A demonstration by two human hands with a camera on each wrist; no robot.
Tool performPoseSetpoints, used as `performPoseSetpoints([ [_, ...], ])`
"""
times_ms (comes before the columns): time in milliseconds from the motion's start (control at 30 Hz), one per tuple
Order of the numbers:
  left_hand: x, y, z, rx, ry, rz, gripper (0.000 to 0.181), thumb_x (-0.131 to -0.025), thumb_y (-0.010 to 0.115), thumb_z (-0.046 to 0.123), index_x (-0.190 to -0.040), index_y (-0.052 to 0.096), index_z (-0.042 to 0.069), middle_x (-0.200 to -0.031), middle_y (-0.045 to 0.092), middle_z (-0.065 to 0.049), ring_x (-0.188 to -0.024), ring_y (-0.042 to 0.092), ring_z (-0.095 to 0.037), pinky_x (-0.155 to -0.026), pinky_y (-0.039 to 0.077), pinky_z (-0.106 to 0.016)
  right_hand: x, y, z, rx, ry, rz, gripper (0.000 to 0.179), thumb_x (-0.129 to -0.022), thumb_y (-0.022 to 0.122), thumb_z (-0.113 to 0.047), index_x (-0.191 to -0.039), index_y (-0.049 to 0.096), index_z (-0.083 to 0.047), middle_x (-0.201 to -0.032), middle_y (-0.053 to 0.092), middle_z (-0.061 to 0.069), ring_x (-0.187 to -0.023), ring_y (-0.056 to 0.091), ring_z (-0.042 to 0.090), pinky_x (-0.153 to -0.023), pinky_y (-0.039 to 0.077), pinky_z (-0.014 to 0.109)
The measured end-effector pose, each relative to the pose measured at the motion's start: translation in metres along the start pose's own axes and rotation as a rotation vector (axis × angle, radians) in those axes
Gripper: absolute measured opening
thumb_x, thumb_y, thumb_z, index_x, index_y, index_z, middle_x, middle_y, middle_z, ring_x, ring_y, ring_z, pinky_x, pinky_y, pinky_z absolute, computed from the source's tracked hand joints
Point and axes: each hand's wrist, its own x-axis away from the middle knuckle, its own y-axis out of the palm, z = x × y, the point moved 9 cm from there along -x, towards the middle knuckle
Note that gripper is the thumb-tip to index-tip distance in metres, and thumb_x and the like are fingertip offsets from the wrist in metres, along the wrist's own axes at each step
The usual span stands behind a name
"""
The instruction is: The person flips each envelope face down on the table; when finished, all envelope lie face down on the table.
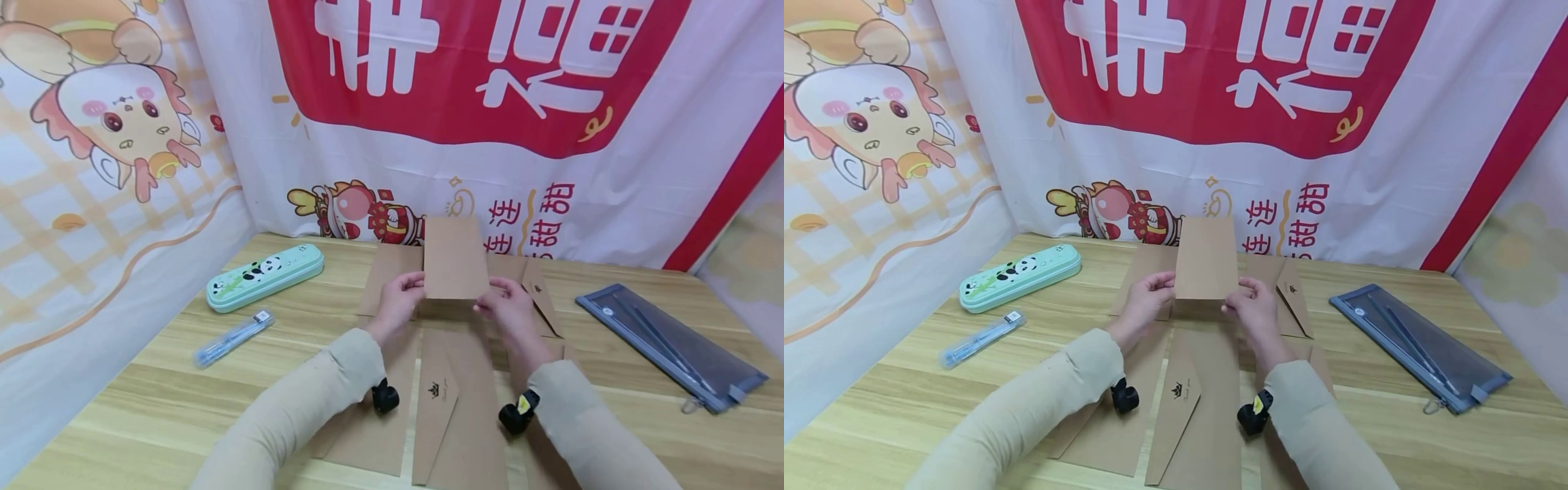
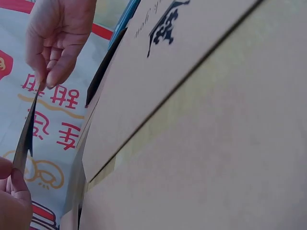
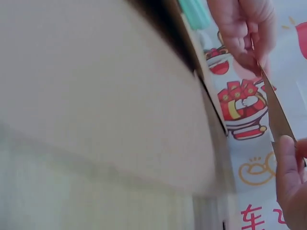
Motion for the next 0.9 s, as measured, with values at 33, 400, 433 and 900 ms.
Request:
performPoseSetpoints([
  [33, 0.000, 0.000, -0.001, -0.007, -0.016, -0.012, 0.042, -0.078, 0.054, -0.012, -0.119, 0.059, -0.003, -0.107, 0.060, -0.015, -0.092, 0.052, -0.014, -0.085, 0.051, -0.027, 0.000, 0.000, 0.001, 0.047, 0.009, -0.023, 0.052, -0.081, 0.055, 0.008, -0.130, 0.041, 0.001, -0.085, 0.051, 0.006, -0.063, 0.060, 0.008, -0.068, 0.055, 0.022],
  [400, 0.002, 0.005, -0.016, -0.125, -0.148, -0.123, 0.048, -0.078, 0.054, -0.014, -0.125, 0.055, -0.003, -0.115, 0.058, -0.016, -0.099, 0.051, -0.017, -0.085, 0.050, -0.025, -0.006, -0.002, 0.016, 0.242, 0.056, -0.128, 0.053, -0.082, 0.056, 0.007, -0.131, 0.034, 0.009, -0.080, 0.058, 0.010, -0.063, 0.060, 0.010, -0.064, 0.055, 0.023],
  [433, 0.002, 0.005, -0.018, -0.127, -0.156, -0.131, 0.049, -0.078, 0.054, -0.014, -0.125, 0.054, -0.003, -0.116, 0.057, -0.016, -0.100, 0.051, -0.018, -0.086, 0.050, -0.026, -0.006, -0.002, 0.017, 0.240, 0.057, -0.129, 0.053, -0.082, 0.056, 0.008, -0.130, 0.034, 0.010, -0.080, 0.057, 0.011, -0.063, 0.060, 0.010, -0.063, 0.055, 0.023],
  [900, 0.004, 0.006, -0.025, -0.338, -0.180, -0.188, 0.049, -0.079, 0.055, -0.011, -0.127, 0.053, -0.001, -0.120, 0.059, -0.015, -0.094, 0.052, -0.016, -0.081, 0.048, -0.024, -0.006, -0.003, 0.028, 0.285, 0.139, -0.150, 0.048, -0.082, 0.058, 0.008, -0.125, 0.038, 0.011, -0.082, 0.056, 0.011, -0.062, 0.060, 0.011, -0.059, 0.055, 0.022],
])
